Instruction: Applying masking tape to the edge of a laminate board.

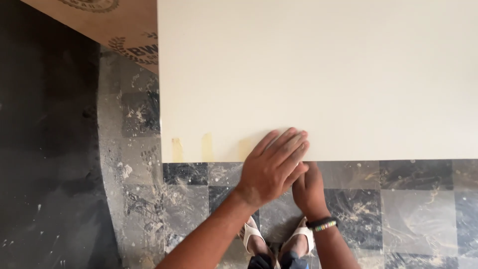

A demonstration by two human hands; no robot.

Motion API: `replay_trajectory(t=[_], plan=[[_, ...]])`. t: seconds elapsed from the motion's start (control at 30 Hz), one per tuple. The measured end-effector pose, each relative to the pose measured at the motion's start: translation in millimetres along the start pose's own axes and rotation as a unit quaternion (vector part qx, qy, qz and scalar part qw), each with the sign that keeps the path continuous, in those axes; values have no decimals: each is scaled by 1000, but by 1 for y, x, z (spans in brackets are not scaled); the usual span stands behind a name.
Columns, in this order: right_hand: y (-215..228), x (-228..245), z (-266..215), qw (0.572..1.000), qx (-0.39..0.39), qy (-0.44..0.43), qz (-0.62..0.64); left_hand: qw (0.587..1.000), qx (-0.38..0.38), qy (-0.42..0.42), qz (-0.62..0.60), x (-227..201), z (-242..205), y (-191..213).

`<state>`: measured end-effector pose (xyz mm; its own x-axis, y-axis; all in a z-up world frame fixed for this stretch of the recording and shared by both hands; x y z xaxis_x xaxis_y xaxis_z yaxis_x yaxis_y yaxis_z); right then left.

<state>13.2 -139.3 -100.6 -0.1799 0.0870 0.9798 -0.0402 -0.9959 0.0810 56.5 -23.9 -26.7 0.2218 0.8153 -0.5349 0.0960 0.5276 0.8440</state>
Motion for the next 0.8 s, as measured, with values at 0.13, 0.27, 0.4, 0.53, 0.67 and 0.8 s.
replay_trajectory(t=[0.13,0.27,0.4,0.53,0.67,0.8], plan=[[8,-66,-28,986,-14,-166,-28,990,-8,-35,135,-22,-3,2],[8,-28,-6,992,6,26,-127,990,-24,-14,139,-19,-1,-5],[13,-79,-12,994,17,-103,35,953,-125,-33,275,-10,-6,-23],[-1,-100,-29,941,252,-70,-214,975,-169,-57,133,-14,-5,-16],[-15,-69,-21,981,149,-106,-63,975,-159,-40,148,-15,-8,-17],[9,-33,-44,930,-37,-298,213,970,-187,16,158,-12,-6,-17]])
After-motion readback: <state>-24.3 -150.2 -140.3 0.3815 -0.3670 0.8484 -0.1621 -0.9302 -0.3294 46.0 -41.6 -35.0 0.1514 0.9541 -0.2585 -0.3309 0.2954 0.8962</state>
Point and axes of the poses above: each hand's wrist, its own z-axis towards the middle knuckle, its own y-axis out of the back of the hand, x = y × z, the point moved 8 cm from there along z, towards the middle knuckle, and after that the axes turned 15 degrees about y, right-handed, at the moved point
